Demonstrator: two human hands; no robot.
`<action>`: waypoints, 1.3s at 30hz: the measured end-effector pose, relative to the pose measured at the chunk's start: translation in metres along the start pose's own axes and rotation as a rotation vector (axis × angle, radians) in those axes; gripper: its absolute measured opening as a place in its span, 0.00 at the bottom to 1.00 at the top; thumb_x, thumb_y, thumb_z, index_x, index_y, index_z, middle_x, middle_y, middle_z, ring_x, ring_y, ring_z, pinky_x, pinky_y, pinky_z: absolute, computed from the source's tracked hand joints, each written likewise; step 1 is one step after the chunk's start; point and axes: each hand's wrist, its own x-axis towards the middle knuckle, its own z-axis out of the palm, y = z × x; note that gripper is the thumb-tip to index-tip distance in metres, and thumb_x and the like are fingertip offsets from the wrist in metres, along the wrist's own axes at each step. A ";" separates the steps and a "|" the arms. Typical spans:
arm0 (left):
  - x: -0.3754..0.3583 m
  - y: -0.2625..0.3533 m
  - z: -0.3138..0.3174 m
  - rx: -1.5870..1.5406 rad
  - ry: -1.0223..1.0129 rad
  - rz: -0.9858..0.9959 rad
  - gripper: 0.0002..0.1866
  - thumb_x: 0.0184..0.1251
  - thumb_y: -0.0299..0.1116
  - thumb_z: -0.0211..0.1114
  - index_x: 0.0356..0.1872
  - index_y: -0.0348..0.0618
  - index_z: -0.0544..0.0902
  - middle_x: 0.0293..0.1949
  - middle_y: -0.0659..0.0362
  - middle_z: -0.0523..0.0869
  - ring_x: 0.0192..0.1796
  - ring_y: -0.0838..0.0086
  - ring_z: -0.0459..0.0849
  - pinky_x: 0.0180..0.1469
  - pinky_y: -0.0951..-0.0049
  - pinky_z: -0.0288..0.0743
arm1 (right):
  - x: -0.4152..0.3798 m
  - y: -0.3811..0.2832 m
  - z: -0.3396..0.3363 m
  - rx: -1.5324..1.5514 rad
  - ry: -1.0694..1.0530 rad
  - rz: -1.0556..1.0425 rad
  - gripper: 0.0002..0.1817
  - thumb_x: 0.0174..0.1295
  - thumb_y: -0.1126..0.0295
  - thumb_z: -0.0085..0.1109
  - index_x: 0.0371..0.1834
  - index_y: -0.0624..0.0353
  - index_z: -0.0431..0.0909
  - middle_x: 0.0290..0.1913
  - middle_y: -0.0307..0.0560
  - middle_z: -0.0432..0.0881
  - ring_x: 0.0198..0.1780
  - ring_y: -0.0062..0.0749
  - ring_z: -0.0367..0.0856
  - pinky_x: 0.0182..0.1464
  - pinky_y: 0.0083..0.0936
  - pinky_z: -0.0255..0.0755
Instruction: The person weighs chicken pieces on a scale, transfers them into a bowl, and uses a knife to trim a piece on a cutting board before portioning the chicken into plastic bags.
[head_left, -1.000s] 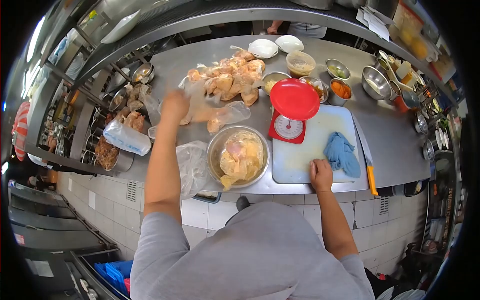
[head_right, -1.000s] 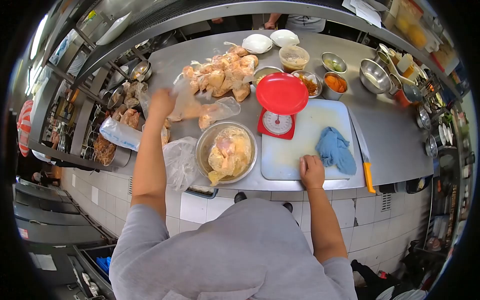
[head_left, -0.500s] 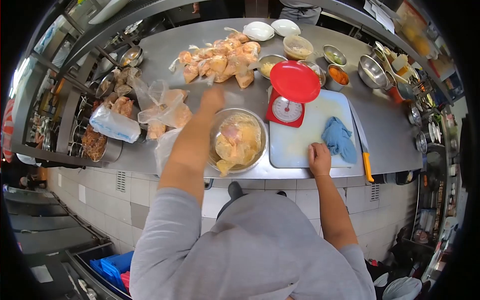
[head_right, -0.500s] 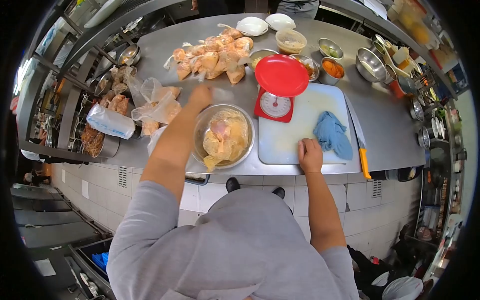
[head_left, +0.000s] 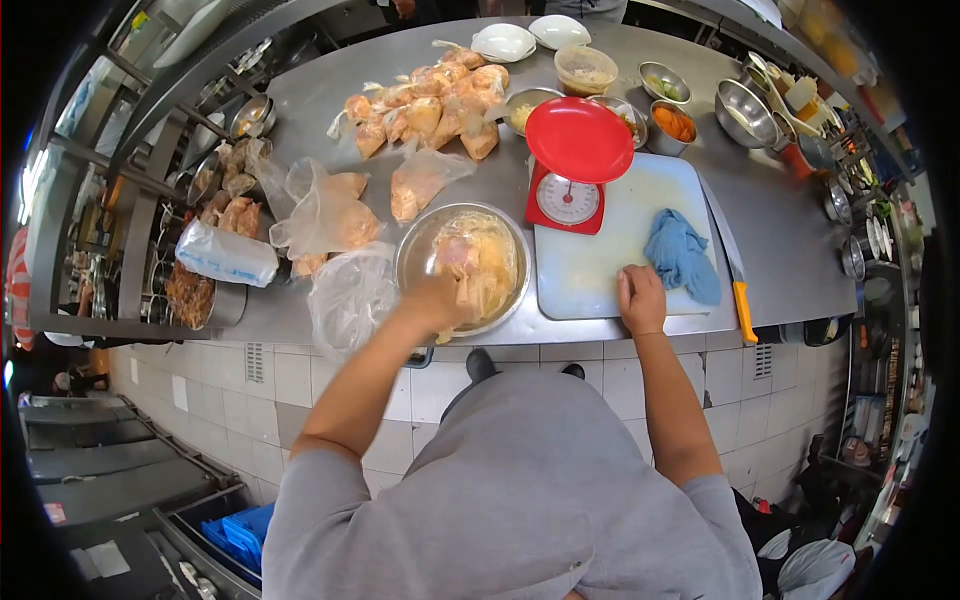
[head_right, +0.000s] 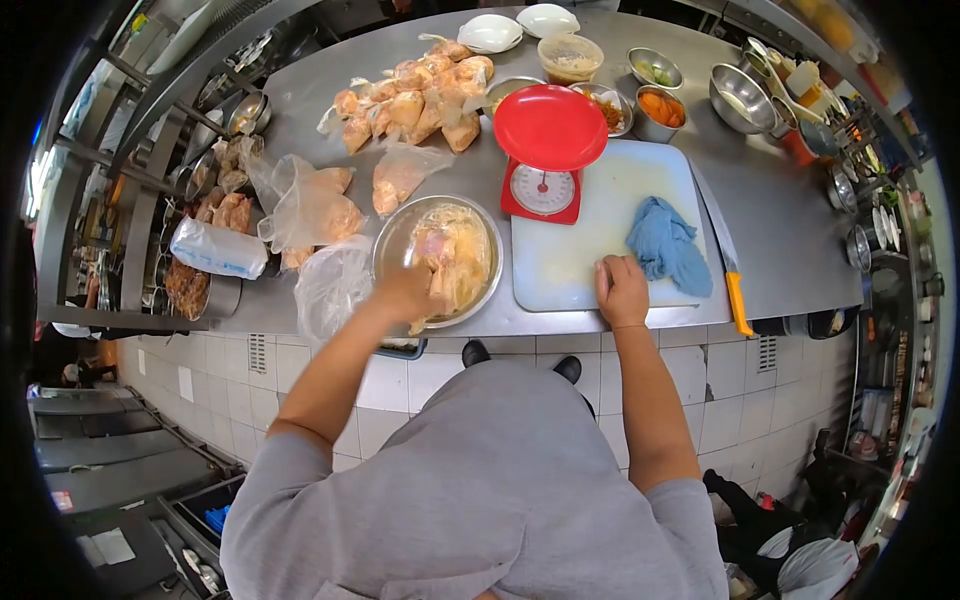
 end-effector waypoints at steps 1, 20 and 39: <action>-0.003 0.013 0.009 -0.030 -0.214 -0.232 0.23 0.65 0.40 0.68 0.57 0.38 0.87 0.50 0.36 0.90 0.57 0.44 0.89 0.63 0.49 0.82 | 0.000 0.001 0.001 0.002 -0.002 -0.001 0.06 0.70 0.67 0.67 0.42 0.58 0.84 0.38 0.54 0.83 0.40 0.57 0.82 0.43 0.48 0.76; 0.004 0.012 -0.100 -0.806 0.220 -0.233 0.24 0.65 0.26 0.71 0.63 0.42 0.82 0.56 0.56 0.89 0.51 0.71 0.89 0.58 0.70 0.81 | 0.001 -0.004 -0.006 0.014 0.019 -0.011 0.06 0.69 0.67 0.67 0.40 0.58 0.83 0.36 0.53 0.81 0.39 0.56 0.81 0.42 0.48 0.75; 0.053 -0.007 -0.012 -0.028 0.081 -0.056 0.19 0.65 0.28 0.67 0.58 0.41 0.87 0.53 0.43 0.90 0.59 0.51 0.87 0.62 0.54 0.82 | -0.001 0.002 -0.001 0.017 -0.027 0.022 0.07 0.69 0.66 0.67 0.41 0.57 0.85 0.38 0.53 0.83 0.41 0.56 0.82 0.43 0.48 0.77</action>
